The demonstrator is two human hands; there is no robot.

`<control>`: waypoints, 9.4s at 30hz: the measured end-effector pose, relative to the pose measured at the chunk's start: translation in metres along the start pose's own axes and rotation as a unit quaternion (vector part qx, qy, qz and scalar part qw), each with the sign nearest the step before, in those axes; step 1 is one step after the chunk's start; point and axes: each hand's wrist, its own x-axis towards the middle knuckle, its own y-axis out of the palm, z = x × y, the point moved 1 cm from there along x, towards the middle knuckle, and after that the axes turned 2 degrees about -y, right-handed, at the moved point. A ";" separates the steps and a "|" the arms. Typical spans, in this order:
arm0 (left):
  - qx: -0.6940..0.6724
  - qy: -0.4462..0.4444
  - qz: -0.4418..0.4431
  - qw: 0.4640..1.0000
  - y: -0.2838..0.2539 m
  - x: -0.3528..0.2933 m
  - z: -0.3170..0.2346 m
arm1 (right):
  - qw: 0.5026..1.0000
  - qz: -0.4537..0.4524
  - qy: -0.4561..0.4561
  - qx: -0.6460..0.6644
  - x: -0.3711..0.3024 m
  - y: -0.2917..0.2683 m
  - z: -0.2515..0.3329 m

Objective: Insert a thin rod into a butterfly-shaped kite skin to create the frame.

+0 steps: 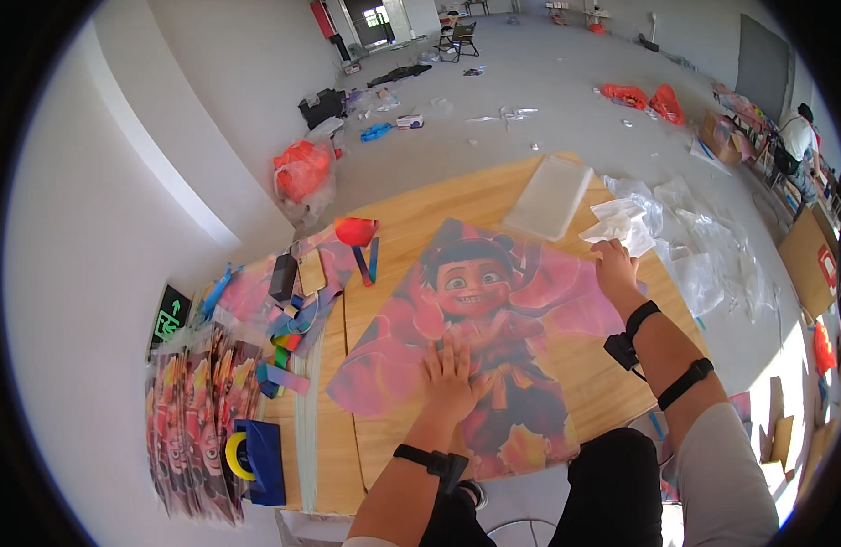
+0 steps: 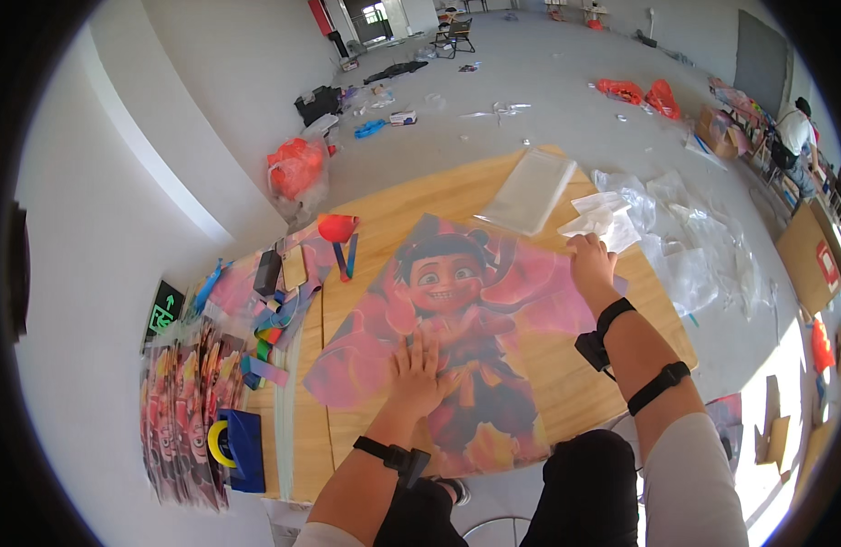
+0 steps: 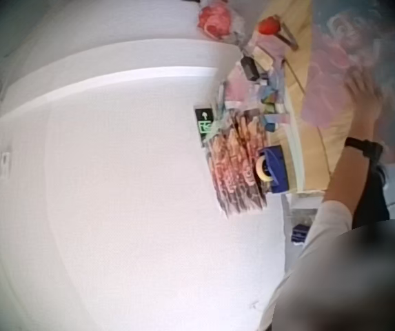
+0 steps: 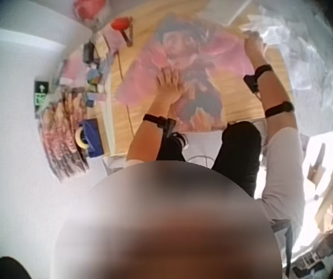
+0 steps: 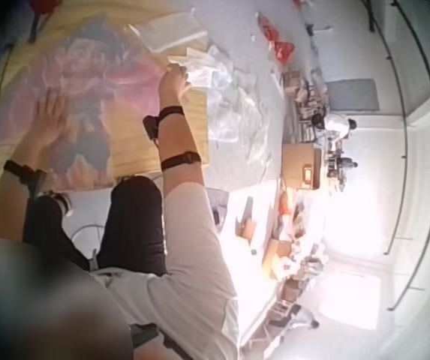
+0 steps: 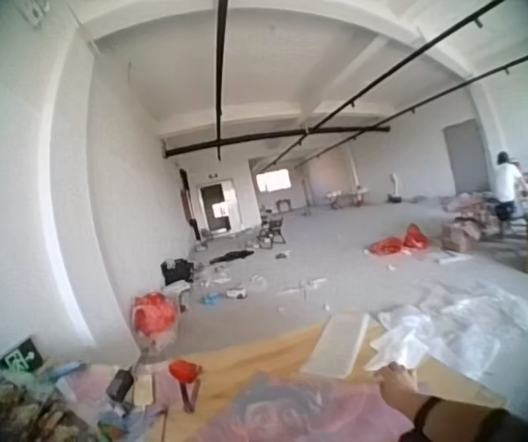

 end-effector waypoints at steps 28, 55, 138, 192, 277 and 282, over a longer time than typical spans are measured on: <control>-0.065 0.127 -0.160 0.977 0.006 -0.042 -0.051 | 0.885 0.259 -0.068 0.381 -0.323 -0.157 0.045; -0.175 0.107 -0.261 0.943 0.004 -0.092 -0.039 | 0.863 0.173 -0.061 0.471 -0.363 -0.137 0.001; -0.355 -0.174 -0.255 0.882 0.006 -0.416 0.120 | 0.767 0.253 -0.103 0.580 -0.429 -0.239 0.090; -0.264 -0.048 -0.232 0.935 0.050 -0.359 0.201 | 0.716 0.153 0.182 0.656 -0.469 -0.191 0.021; -0.808 0.042 -0.128 0.574 -0.234 -0.175 -0.058 | 0.835 0.282 -0.076 0.466 -0.345 -0.269 0.090; -0.723 0.020 -0.108 0.682 -0.176 -0.045 -0.020 | 0.816 0.304 -0.121 0.477 -0.304 -0.189 0.120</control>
